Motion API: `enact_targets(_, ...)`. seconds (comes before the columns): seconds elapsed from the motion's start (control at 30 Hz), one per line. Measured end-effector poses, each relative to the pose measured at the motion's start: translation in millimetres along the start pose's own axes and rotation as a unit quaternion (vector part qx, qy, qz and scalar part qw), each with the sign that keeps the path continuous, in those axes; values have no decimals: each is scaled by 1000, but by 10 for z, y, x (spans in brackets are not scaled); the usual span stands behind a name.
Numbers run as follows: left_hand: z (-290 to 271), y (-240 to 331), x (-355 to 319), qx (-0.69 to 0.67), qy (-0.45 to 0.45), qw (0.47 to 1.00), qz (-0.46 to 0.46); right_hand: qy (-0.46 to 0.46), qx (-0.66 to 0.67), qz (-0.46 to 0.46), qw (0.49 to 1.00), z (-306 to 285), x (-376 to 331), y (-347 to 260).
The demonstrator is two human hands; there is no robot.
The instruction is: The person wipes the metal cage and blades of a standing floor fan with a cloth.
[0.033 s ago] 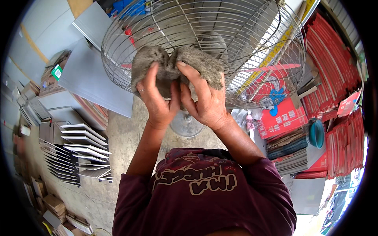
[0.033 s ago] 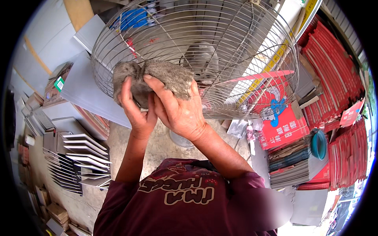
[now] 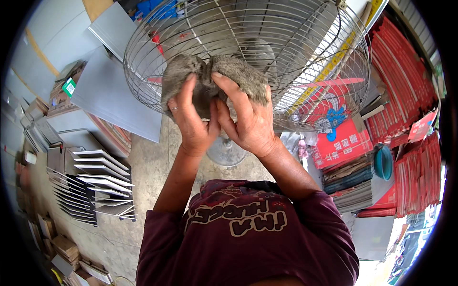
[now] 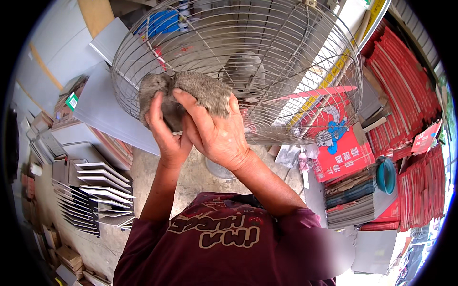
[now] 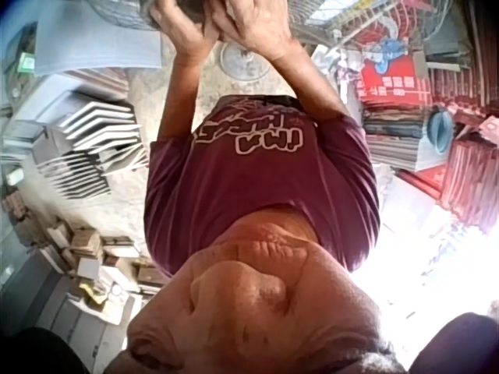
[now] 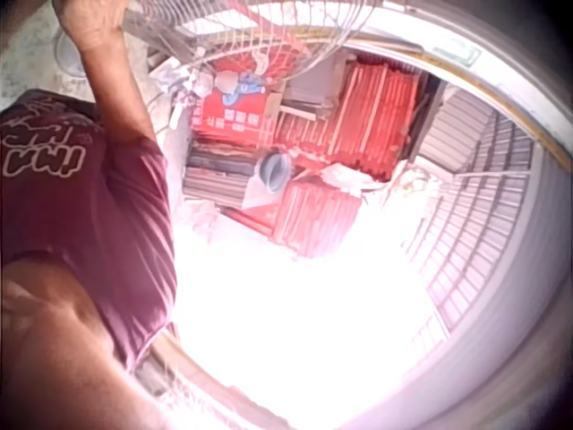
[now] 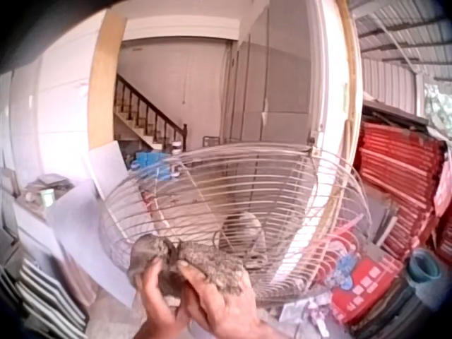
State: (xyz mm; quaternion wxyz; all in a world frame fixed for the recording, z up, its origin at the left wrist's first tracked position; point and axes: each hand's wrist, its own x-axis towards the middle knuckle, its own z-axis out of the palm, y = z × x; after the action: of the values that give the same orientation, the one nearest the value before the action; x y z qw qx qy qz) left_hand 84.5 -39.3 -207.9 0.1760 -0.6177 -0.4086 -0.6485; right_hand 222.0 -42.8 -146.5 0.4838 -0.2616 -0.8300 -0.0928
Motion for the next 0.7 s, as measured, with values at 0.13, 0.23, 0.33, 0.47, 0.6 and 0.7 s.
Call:
enact_targets(0.13, 28, 42, 63, -10, -15, 1000, 18, 71, -1, 26, 997, 74, -41, 28)
enact_targets(0.23, -18, 18, 142, -1, -20, 1000, 24, 85, -10, 47, 995, 44, -56, 57)
enact_targets(0.33, -51, -57, 149, 4, -6, 1000, 10, 76, -19, 23, 997, 32, 26, 44)
enact_targets(0.47, -98, -179, 113, 16, 7, 1000, 5, 42, -31, 3, 999, 85, 108, -16)
enact_targets(0.6, -170, -271, 1, 11, -13, 1000, -18, 56, -14, 26, 998, 126, 67, -12)
enact_targets(0.7, -222, -288, 6, 1, -16, 999, -39, 94, 24, 51, 994, 157, 24, -20)
